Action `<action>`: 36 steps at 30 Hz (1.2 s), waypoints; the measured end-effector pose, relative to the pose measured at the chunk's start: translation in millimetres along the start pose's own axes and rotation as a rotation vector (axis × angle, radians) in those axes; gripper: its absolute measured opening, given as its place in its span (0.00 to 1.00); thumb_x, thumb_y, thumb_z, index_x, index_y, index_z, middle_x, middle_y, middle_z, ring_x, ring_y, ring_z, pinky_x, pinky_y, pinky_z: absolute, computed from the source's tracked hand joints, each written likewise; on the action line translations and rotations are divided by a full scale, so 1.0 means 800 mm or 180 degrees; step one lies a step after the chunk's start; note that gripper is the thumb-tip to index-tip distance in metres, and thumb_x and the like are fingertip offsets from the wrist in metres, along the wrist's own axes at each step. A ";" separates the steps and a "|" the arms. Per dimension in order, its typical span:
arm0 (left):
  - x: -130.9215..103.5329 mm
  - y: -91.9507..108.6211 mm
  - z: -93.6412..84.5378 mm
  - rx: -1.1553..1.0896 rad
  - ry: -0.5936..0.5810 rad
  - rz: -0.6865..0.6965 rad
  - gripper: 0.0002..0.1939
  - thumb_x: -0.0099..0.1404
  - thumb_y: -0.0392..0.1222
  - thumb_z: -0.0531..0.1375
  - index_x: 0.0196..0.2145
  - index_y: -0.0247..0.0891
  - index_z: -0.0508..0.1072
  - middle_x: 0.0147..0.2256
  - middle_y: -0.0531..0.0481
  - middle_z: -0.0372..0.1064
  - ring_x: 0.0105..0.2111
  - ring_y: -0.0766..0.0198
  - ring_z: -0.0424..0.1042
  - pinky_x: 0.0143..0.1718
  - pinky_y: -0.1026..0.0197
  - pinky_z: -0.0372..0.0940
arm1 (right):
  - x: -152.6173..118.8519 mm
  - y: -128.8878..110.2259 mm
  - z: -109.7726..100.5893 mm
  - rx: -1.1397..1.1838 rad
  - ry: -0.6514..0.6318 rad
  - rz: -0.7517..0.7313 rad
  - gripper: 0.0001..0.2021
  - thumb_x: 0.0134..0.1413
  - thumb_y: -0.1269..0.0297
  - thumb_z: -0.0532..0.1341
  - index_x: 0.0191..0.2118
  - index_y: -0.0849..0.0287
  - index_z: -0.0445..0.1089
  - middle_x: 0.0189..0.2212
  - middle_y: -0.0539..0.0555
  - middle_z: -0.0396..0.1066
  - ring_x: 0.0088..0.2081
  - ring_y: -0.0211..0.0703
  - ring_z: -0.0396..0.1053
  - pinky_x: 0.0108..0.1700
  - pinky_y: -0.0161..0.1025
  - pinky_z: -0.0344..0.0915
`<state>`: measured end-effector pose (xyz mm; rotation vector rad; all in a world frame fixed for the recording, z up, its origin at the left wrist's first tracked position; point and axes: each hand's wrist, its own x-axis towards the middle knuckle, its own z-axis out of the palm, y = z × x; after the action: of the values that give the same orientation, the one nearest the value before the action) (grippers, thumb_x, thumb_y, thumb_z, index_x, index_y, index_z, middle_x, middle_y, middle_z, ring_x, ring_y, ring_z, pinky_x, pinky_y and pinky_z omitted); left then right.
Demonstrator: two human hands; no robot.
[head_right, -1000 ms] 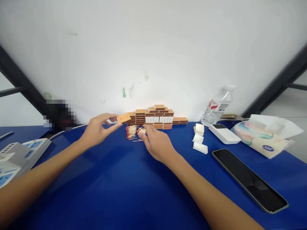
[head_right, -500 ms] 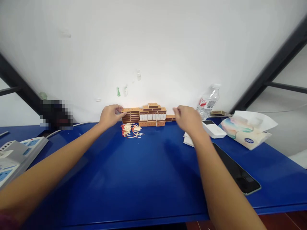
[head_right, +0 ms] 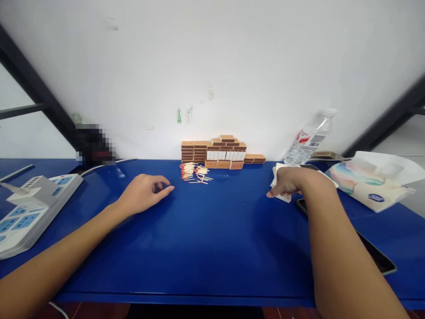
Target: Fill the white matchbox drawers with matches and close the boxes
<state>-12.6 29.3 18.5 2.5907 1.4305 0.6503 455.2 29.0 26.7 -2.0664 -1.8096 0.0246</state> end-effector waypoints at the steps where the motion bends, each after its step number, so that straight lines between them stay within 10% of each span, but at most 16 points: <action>1: -0.002 -0.004 0.003 0.0013 -0.0138 0.0054 0.12 0.68 0.51 0.62 0.38 0.43 0.82 0.25 0.53 0.76 0.24 0.62 0.72 0.27 0.60 0.58 | 0.001 -0.012 0.002 -0.0163 -0.0586 0.0111 0.23 0.30 0.66 0.81 0.10 0.58 0.65 0.13 0.56 0.65 0.16 0.40 0.62 0.21 0.43 0.54; 4: -0.003 -0.006 0.012 0.0044 -0.0152 0.0166 0.11 0.69 0.49 0.62 0.41 0.43 0.82 0.26 0.53 0.76 0.26 0.62 0.73 0.28 0.60 0.59 | -0.002 -0.062 0.000 -0.0492 -0.1908 0.0100 0.13 0.44 0.64 0.76 0.18 0.58 0.74 0.21 0.58 0.73 0.23 0.46 0.69 0.26 0.44 0.60; 13: -0.019 0.025 0.021 -0.0133 -0.0221 0.0555 0.33 0.64 0.66 0.66 0.58 0.42 0.75 0.37 0.50 0.76 0.34 0.58 0.76 0.36 0.57 0.67 | -0.070 -0.223 0.031 0.1198 -0.1410 -0.1594 0.19 0.65 0.45 0.61 0.33 0.56 0.76 0.23 0.48 0.69 0.25 0.38 0.62 0.28 0.38 0.55; 21: -0.016 0.020 0.028 -0.0502 -0.0396 0.0497 0.27 0.64 0.66 0.67 0.49 0.43 0.77 0.45 0.47 0.74 0.39 0.58 0.75 0.41 0.55 0.68 | -0.038 -0.195 0.093 0.0567 -0.0233 -0.1128 0.12 0.63 0.55 0.64 0.43 0.59 0.75 0.36 0.54 0.76 0.35 0.45 0.70 0.37 0.41 0.61; 24: -0.012 0.013 0.008 -0.0296 -0.0402 0.0717 0.39 0.55 0.70 0.71 0.55 0.42 0.74 0.44 0.46 0.74 0.43 0.53 0.74 0.44 0.53 0.68 | -0.026 -0.190 0.110 0.0585 -0.0225 -0.1214 0.17 0.60 0.50 0.66 0.45 0.59 0.74 0.41 0.58 0.76 0.40 0.48 0.72 0.41 0.43 0.64; 29: -0.003 -0.005 -0.025 -0.0187 -0.0906 0.0673 0.20 0.57 0.60 0.71 0.37 0.42 0.78 0.31 0.52 0.71 0.29 0.62 0.69 0.29 0.59 0.61 | -0.020 -0.200 0.112 0.0733 -0.0626 -0.1382 0.11 0.65 0.55 0.64 0.36 0.58 0.74 0.36 0.55 0.74 0.36 0.45 0.70 0.39 0.41 0.63; 36: -0.012 0.009 0.001 -0.0543 -0.0718 0.0761 0.15 0.62 0.55 0.69 0.38 0.41 0.77 0.34 0.52 0.72 0.32 0.63 0.70 0.33 0.59 0.65 | -0.030 -0.202 0.108 0.0254 -0.0664 -0.1479 0.09 0.69 0.62 0.60 0.36 0.59 0.72 0.39 0.59 0.73 0.39 0.48 0.72 0.43 0.43 0.66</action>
<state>-10.6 17.6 16.9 2.6202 0.9669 0.4628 274.5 44.7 -10.0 -1.5945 -2.3332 0.1864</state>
